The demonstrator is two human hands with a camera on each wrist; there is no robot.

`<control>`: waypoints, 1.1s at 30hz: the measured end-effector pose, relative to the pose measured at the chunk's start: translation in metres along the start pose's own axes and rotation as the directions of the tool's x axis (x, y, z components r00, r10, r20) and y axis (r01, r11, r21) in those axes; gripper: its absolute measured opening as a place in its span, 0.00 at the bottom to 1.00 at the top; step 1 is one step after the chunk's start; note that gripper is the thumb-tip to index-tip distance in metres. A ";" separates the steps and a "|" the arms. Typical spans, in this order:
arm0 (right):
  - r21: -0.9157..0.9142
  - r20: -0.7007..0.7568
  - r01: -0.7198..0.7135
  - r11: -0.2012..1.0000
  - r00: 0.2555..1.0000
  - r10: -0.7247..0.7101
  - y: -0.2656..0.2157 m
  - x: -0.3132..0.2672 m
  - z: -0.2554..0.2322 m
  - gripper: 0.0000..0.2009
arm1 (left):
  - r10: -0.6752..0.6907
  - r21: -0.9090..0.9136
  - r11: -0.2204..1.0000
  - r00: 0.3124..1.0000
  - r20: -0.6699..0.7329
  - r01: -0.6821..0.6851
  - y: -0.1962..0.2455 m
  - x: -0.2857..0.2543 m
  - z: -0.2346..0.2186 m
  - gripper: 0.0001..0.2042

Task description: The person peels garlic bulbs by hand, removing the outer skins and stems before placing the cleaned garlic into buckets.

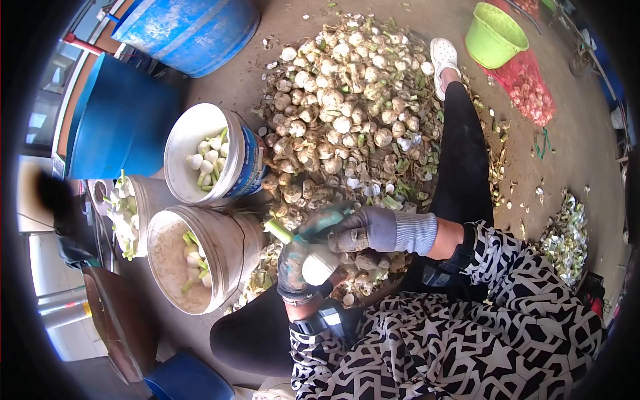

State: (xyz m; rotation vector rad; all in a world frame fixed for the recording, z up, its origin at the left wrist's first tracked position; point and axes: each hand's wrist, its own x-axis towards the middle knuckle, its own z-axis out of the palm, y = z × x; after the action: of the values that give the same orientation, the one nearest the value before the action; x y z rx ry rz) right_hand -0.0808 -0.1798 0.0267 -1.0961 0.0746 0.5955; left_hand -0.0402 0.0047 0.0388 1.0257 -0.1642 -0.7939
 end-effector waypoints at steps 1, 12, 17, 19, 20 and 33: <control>0.005 -0.003 0.002 1.000 1.000 -0.002 0.003 -0.003 0.000 0.10 | -0.005 0.003 1.000 1.000 0.002 0.005 -0.003 0.004 -0.001 0.36; 0.206 0.686 -0.066 0.976 0.721 -0.096 0.007 -0.058 -0.004 0.12 | 0.117 -0.766 0.602 0.974 -0.195 -0.226 -0.026 0.041 -0.010 0.25; -0.993 -0.003 -0.054 0.103 0.898 0.441 0.034 -0.019 -0.020 0.16 | 0.323 -0.843 0.410 0.920 -0.223 -0.349 0.014 0.003 -0.102 0.31; -0.987 -0.160 -0.145 -0.068 0.885 0.438 0.061 0.009 -0.051 0.17 | 0.527 -0.810 0.349 0.813 -0.247 -0.472 0.059 -0.021 -0.101 0.43; -0.973 -0.227 -0.227 -0.042 0.910 0.345 0.069 0.025 -0.068 0.16 | 0.545 -0.728 0.342 0.756 -0.361 -0.594 0.067 -0.025 -0.090 0.43; -0.665 -0.687 -0.473 0.578 0.691 -0.225 0.079 0.255 -0.155 0.25 | 0.047 -0.335 0.898 0.817 -0.575 -0.287 -0.034 0.065 -0.079 0.25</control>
State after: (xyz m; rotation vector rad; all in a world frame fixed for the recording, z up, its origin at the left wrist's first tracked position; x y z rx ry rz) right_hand 0.1315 -0.1803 -0.1976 -2.2522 0.6474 0.2657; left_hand 0.0260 0.0084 -0.0463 0.7861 0.3989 -0.3122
